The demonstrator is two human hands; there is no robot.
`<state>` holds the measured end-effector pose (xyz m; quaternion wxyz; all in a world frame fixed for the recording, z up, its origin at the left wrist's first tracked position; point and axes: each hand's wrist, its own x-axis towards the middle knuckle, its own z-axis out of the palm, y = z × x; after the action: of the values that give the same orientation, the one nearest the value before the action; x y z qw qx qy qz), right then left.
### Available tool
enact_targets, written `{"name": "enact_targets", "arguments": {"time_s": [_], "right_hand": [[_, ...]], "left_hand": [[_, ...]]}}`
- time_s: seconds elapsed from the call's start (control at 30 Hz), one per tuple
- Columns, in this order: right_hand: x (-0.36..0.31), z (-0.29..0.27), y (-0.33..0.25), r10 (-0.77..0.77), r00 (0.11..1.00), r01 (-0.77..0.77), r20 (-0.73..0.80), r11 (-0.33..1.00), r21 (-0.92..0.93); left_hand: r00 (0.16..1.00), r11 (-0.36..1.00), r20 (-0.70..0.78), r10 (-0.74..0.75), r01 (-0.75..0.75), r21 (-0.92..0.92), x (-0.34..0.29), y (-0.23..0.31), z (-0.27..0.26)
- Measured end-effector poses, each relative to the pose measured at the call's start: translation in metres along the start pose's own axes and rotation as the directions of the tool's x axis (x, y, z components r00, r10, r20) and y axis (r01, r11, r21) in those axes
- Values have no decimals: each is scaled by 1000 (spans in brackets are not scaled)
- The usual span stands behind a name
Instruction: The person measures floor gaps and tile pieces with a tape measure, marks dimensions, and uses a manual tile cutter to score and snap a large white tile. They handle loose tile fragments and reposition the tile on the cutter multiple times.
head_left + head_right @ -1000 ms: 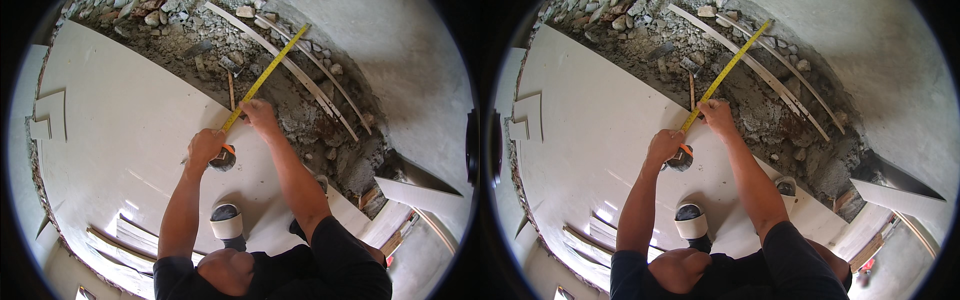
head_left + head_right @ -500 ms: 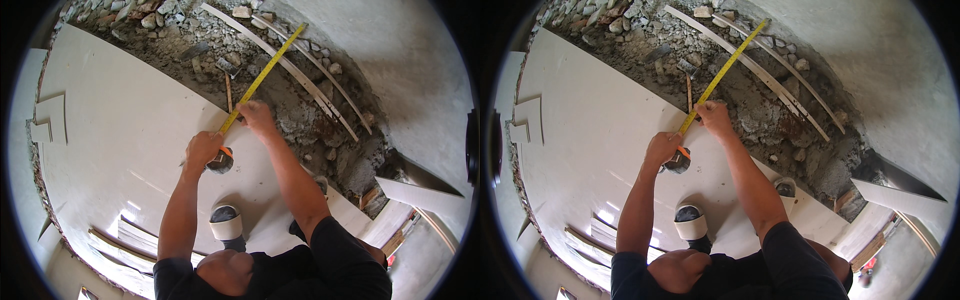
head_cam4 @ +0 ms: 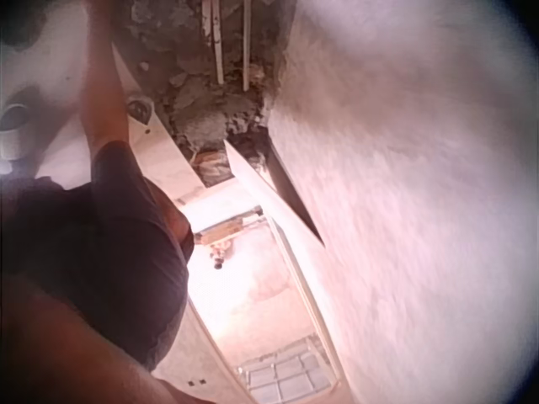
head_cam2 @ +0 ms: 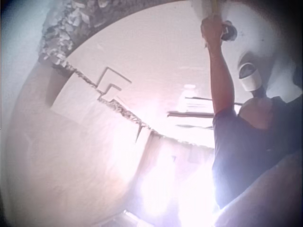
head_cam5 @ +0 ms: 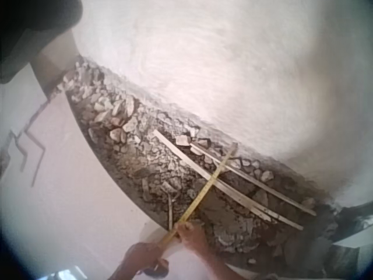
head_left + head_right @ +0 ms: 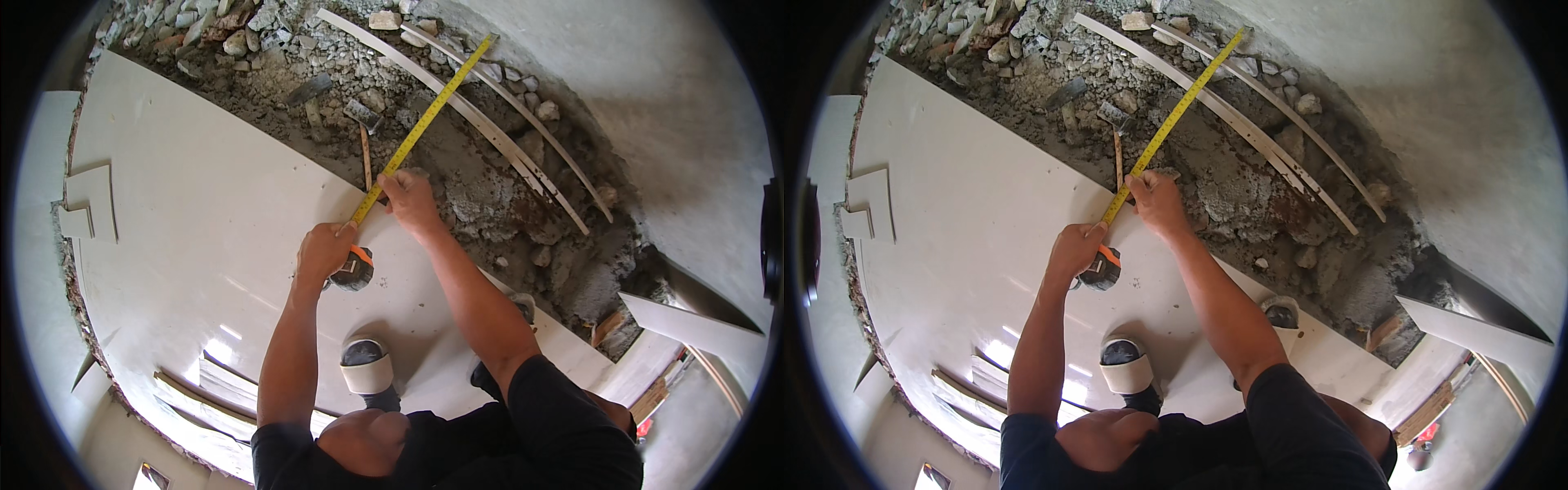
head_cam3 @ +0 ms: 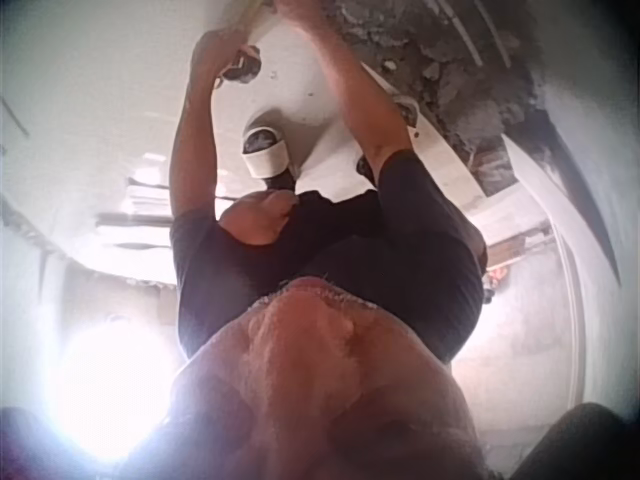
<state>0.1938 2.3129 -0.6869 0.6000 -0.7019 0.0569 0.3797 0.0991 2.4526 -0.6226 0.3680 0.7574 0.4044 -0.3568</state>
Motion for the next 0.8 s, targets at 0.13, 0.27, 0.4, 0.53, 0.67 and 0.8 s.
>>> {"name": "enact_targets", "arguments": {"time_s": [0.13,0.27,0.4,0.53,0.67,0.8], "right_hand": [[-2,0,-2,-16,1000,16,-18,1000,5],[-3,2,-2,4,1000,-3,-23,1000,17],[-1,2,1,-4,1000,5,-23,999,43],[0,3,5,13,1000,-13,-26,1000,13],[1,0,6,-76,995,68,-60,990,-123],[-2,-2,2,-11,1000,8,-28,996,-86]], "left_hand": [[1000,1000,-1,-8,8,-24,0,1,0],[1000,999,-13,-19,19,-40,0,1,1],[1000,999,-10,5,-6,-52,1,-1,3],[995,995,-36,97,-98,-30,2,-3,3],[994,991,-28,105,-107,-82,2,-2,5],[998,995,-23,66,-67,-68,4,-2,5]]}}
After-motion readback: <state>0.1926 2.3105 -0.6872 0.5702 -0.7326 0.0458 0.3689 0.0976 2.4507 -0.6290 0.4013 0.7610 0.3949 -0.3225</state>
